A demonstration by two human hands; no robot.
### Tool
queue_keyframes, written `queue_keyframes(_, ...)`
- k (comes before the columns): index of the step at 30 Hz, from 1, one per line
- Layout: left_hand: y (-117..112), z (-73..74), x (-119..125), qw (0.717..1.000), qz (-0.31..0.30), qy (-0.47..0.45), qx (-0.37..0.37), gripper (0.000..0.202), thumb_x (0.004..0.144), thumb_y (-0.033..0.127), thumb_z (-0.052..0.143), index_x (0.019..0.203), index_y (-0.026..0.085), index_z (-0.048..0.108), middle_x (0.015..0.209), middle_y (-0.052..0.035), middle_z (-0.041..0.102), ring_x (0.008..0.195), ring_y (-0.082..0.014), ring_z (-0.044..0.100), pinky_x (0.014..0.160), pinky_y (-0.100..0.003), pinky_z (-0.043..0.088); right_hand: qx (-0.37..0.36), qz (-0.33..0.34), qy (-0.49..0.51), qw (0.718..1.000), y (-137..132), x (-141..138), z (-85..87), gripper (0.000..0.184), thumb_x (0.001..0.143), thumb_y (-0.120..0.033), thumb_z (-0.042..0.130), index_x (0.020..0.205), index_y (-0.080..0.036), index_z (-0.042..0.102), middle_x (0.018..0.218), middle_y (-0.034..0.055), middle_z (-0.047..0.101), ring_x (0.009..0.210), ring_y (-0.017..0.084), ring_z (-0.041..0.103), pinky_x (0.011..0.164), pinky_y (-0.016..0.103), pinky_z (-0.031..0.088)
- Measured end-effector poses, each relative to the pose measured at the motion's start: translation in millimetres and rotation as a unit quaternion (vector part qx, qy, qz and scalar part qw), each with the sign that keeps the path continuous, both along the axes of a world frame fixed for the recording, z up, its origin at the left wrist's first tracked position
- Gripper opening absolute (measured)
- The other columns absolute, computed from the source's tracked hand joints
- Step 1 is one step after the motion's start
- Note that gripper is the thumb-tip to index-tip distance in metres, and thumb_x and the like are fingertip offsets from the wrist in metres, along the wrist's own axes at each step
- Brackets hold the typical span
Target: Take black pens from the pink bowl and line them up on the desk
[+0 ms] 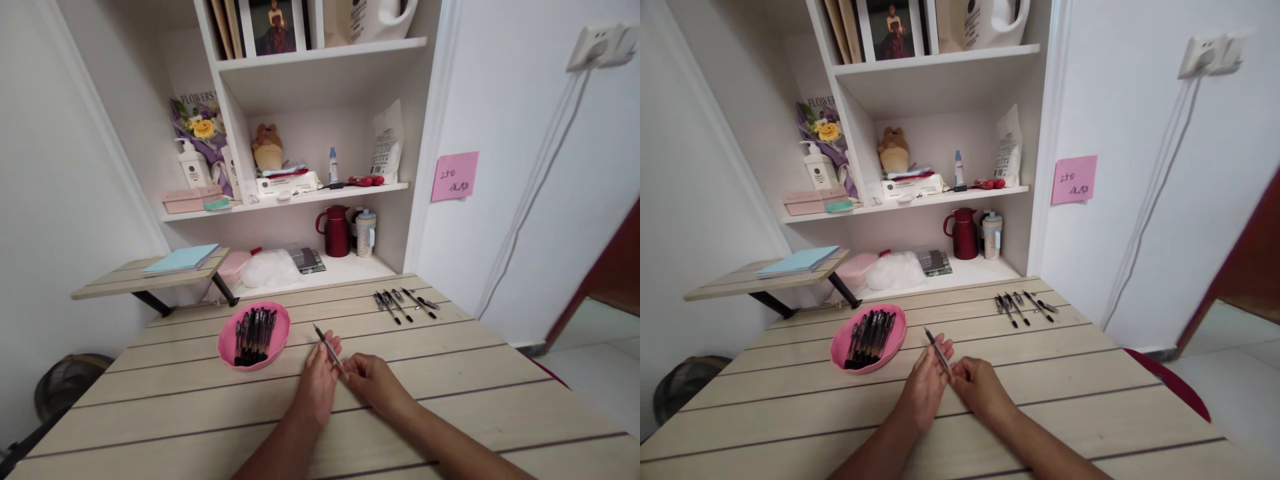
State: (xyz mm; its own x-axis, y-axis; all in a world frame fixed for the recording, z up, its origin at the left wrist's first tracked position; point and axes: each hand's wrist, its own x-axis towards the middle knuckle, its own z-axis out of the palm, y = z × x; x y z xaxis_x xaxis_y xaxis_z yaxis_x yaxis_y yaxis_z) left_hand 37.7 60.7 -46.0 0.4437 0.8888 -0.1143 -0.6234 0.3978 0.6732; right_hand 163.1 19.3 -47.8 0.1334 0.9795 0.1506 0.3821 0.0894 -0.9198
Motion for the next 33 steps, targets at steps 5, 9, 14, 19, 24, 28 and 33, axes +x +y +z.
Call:
queue_keyframes(5, 3, -2.4, -1, 1.0, -0.021, 0.016, -0.011, 0.042, 0.074, 0.042, 0.058, 0.108, 0.018, 0.057, 0.127, -0.0139, 0.048, 0.119, -0.024, 0.041, 0.096, -0.035, 0.033, -0.075, -0.169, -0.313, 0.932, 29, 43, 17.3, 0.017, 0.076, -0.027, 0.046, 0.069, -0.019, 0.058, 0.071, 0.0033, 0.064, 0.065, 0.015, 0.057, 0.057, 0.023, 0.036)
queue_keyframes(9, 3, -4.6, -1, 1.0, -0.017, 0.026, -0.002, 0.037, 0.072, 0.036, 0.062, 0.104, 0.016, 0.059, 0.119, -0.0141, 0.054, 0.116, -0.0246, 0.045, 0.095, -0.037, 0.033, -0.122, -0.227, -0.38, 0.889, 47, 76, 19.2, 0.021, 0.08, -0.024, 0.043, 0.081, -0.014, 0.062, 0.085, 0.0128, 0.065, 0.079, 0.022, 0.06, 0.065, 0.028, 0.039)
queue_keyframes(14, 2, -4.6, 0, 1.0, -0.007, 0.022, -0.005, 0.032, 0.07, 0.031, 0.065, 0.097, 0.015, 0.06, 0.11, -0.0138, 0.059, 0.11, -0.0249, 0.049, 0.093, -0.038, 0.035, -0.15, -0.234, -0.424, 0.862, 57, 91, 10.9, 0.025, 0.083, -0.019, 0.04, 0.093, -0.011, 0.061, 0.096, 0.018, 0.063, 0.087, 0.024, 0.06, 0.072, 0.031, 0.04)
queue_keyframes(19, 2, -3.8, -1, 1.0, -0.008, 0.016, -0.009, 0.031, 0.067, 0.029, 0.068, 0.093, 0.015, 0.062, 0.105, -0.0134, 0.061, 0.107, -0.0251, 0.052, 0.092, -0.038, 0.035, -0.15, -0.217, -0.452, 0.852, 63, 95, 11.0, 0.029, 0.086, -0.017, 0.035, 0.095, -0.01, 0.061, 0.097, 0.0184, 0.063, 0.089, 0.023, 0.061, 0.073, 0.031, 0.041)
queue_keyframes(24, 1, -3.5, -2, 1.0, -0.009, 0.013, -0.005, 0.027, 0.068, 0.027, 0.066, 0.091, 0.015, 0.062, 0.104, -0.0131, 0.061, 0.106, -0.0246, 0.053, 0.092, -0.038, 0.036, -0.142, -0.211, -0.465, 0.848, 64, 97, 10.4, 0.029, 0.087, -0.017, 0.033, 0.097, -0.01, 0.06, 0.097, 0.0187, 0.062, 0.088, 0.023, 0.061, 0.072, 0.03, 0.041)
queue_keyframes(28, 1, -3.4, -2, 1.0, -0.009, 0.017, -0.004, 0.024, 0.069, 0.026, 0.065, 0.091, 0.015, 0.062, 0.104, -0.0126, 0.061, 0.105, -0.0238, 0.053, 0.091, -0.037, 0.037, -0.135, -0.211, -0.465, 0.849, 63, 98, 8.9, 0.027, 0.087, -0.017, 0.034, 0.098, -0.01, 0.058, 0.098, 0.0178, 0.062, 0.087, 0.023, 0.061, 0.07, 0.029, 0.041)
queue_keyframes(33, 2, -2.9, -2, 1.0, -0.01, 0.021, 0.002, 0.026, 0.069, 0.029, 0.065, 0.091, 0.015, 0.062, 0.101, -0.0126, 0.062, 0.1, -0.0227, 0.055, 0.088, -0.036, 0.039, -0.126, -0.221, -0.457, 0.853, 56, 97, 10.7, 0.025, 0.087, -0.017, 0.037, 0.101, -0.01, 0.055, 0.1, 0.017, 0.06, 0.087, 0.02, 0.061, 0.07, 0.027, 0.04)
